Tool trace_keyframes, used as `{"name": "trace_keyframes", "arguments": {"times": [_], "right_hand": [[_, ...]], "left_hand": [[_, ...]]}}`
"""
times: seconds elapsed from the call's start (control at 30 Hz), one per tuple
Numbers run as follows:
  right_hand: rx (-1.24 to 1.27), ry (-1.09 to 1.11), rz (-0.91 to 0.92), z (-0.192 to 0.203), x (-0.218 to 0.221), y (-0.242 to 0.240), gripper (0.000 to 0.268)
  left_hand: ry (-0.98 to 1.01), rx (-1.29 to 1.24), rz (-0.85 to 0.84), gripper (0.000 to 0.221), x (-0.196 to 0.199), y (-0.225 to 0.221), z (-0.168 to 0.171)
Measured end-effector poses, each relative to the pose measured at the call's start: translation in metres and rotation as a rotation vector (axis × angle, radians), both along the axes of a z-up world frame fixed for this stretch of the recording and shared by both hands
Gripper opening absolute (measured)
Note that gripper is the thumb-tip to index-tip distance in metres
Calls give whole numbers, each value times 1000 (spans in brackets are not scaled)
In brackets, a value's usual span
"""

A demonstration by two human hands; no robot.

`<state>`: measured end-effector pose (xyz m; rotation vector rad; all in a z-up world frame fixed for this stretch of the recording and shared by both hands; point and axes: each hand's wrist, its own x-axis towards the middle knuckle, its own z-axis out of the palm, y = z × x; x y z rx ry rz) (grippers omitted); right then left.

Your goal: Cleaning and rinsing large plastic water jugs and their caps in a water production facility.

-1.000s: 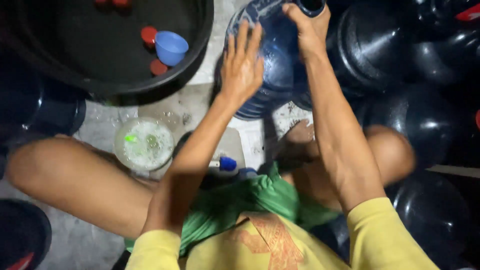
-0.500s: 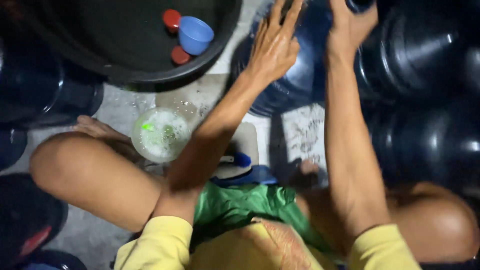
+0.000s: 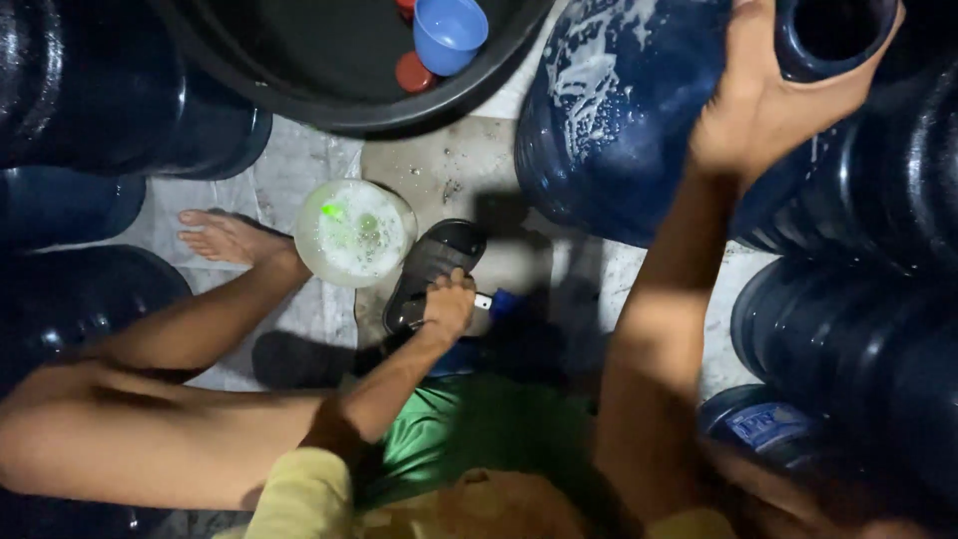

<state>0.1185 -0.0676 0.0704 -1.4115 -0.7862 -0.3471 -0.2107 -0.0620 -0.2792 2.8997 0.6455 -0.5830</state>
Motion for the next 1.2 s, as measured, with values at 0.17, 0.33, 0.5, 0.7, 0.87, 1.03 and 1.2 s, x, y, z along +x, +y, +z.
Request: {"name": "trace_keyframes", "arguments": {"times": [0.17,0.33,0.5,0.7,0.87,1.03,1.2], "right_hand": [[120,129,5,-26,7,-3,41],[30,-32,-47,2,2,4,36],[9,-96,-55,4,2,5,32],[28,-92,-23,7,1,7,30],[-83,-132,-138,-4,10,-1,31],[-88,-269,-233,-43,39,-9,45],[-158,-205,-441,-60,55,-14,39]], "left_hand": [[-119,202,-50,13,-14,-13,-6],[388,-300,277,23,-17,46,141],[-53,59,243,43,-46,109,236],[117,102,514,31,-61,139,243],[171,872,229,21,-53,117,89],[-217,411,109,29,33,56,47],[-55,-185,102,61,63,36,24]]}}
